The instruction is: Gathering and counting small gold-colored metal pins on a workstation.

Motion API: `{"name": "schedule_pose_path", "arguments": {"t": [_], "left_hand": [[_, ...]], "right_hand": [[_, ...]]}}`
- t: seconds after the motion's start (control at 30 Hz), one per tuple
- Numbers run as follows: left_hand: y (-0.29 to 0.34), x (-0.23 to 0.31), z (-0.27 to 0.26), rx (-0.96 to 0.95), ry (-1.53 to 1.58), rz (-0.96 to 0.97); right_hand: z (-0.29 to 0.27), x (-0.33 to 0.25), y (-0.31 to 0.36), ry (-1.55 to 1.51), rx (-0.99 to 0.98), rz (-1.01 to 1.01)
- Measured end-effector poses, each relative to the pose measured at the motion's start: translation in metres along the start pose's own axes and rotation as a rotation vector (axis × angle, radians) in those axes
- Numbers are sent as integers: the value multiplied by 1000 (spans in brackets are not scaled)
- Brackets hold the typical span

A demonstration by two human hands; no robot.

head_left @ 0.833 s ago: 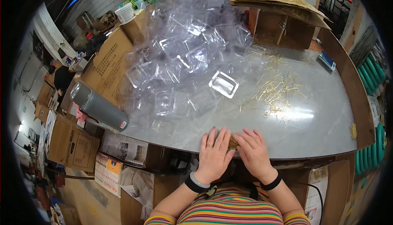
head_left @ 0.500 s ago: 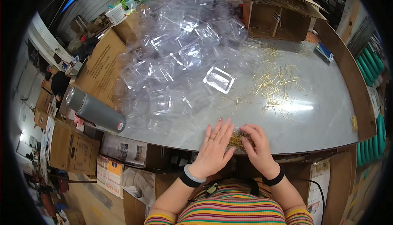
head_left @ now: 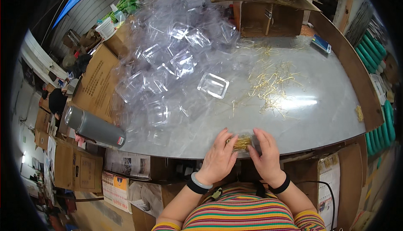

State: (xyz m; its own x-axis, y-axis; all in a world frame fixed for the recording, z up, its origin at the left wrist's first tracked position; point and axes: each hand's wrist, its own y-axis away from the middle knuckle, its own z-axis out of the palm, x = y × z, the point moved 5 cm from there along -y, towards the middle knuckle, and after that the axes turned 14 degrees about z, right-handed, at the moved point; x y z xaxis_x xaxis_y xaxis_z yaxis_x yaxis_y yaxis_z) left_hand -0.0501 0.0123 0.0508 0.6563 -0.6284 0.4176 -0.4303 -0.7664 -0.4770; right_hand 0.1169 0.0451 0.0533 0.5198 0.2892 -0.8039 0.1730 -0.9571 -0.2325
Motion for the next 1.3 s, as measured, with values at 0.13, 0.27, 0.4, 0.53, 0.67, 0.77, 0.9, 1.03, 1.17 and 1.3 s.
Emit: {"name": "schedule_pose_path", "arguments": {"t": [0.13,0.27,0.4,0.53,0.67,0.77,0.9,1.03,1.17,1.3], "left_hand": [[-1,0,1,23,-37,57],[0,-1,2,26,-38,105],[2,-1,2,32,-18,108],[3,-1,2,28,-74,117],[4,-3,2,6,-88,134],[9,-6,0,100,59,87],[10,-7,1,86,65,110],[11,-9,-11,40,202,103],[13,-19,-10,116,637,25],[9,-17,-20,160,622,34]], "right_hand": [[4,-8,14,232,36,-191],[8,-14,16,217,35,-154],[18,0,3,277,8,-136],[22,-17,3,387,-57,-197],[18,-20,6,428,-177,-209],[7,-14,0,303,-82,-159],[16,-15,3,382,-210,-211],[18,-21,1,380,-184,-224],[34,-13,3,411,-205,-271],[23,-21,4,301,-122,-261]]}}
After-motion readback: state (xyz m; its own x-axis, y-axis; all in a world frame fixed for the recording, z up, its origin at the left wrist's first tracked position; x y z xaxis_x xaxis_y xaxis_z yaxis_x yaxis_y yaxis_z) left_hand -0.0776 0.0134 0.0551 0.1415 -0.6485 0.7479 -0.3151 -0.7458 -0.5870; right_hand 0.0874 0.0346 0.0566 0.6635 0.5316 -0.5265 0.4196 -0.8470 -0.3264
